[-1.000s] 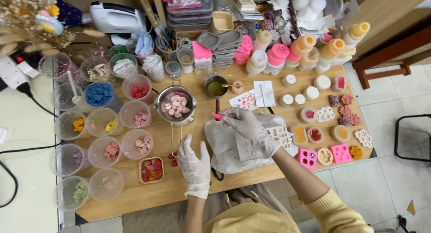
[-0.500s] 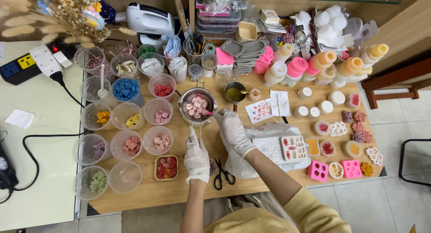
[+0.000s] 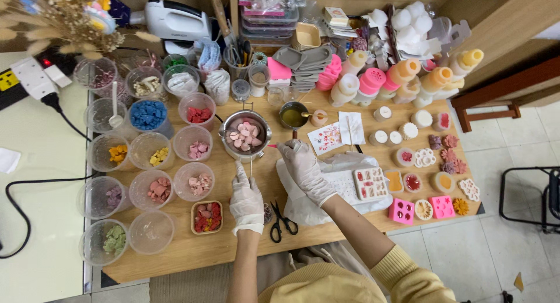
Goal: The person places small pink wax pieces into a metal pot, then uses a small tool to place floral wax decorations into a white mold before pouring liquid from a small container over them.
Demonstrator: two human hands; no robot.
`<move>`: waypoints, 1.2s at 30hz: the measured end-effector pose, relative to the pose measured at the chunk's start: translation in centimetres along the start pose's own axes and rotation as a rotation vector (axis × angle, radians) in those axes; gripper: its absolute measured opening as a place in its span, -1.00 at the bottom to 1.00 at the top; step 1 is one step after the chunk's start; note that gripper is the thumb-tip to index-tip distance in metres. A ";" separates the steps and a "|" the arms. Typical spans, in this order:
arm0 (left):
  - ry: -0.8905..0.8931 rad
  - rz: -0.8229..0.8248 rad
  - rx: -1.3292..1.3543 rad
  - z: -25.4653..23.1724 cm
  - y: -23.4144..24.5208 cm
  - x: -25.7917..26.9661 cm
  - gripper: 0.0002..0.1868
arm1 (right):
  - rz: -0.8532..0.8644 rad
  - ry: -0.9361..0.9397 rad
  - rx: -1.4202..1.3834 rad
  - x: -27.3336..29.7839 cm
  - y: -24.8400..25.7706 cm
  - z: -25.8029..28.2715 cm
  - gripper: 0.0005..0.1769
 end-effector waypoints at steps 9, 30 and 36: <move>-0.217 -0.265 -0.206 -3.2 3.4 1.4 -0.15 | 0.154 -0.366 -0.315 7.8 11.7 -0.3 -0.81; -0.826 0.225 0.098 -16.7 -10.5 6.8 0.06 | -0.022 -0.250 0.343 11.6 18.7 -13.4 -0.77; -0.829 0.265 0.094 -16.7 -11.2 6.9 0.09 | 0.034 -0.132 0.327 10.9 18.2 -14.4 -0.70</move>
Point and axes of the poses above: each hand's wrist, its own x-axis away from the middle knuckle, its own y-axis out of the back of the hand, z = x × y, the point moved 3 cm from there along -x, towards the middle knuckle, and after that the axes turned 15 degrees about -y, right-handed, at the moved point
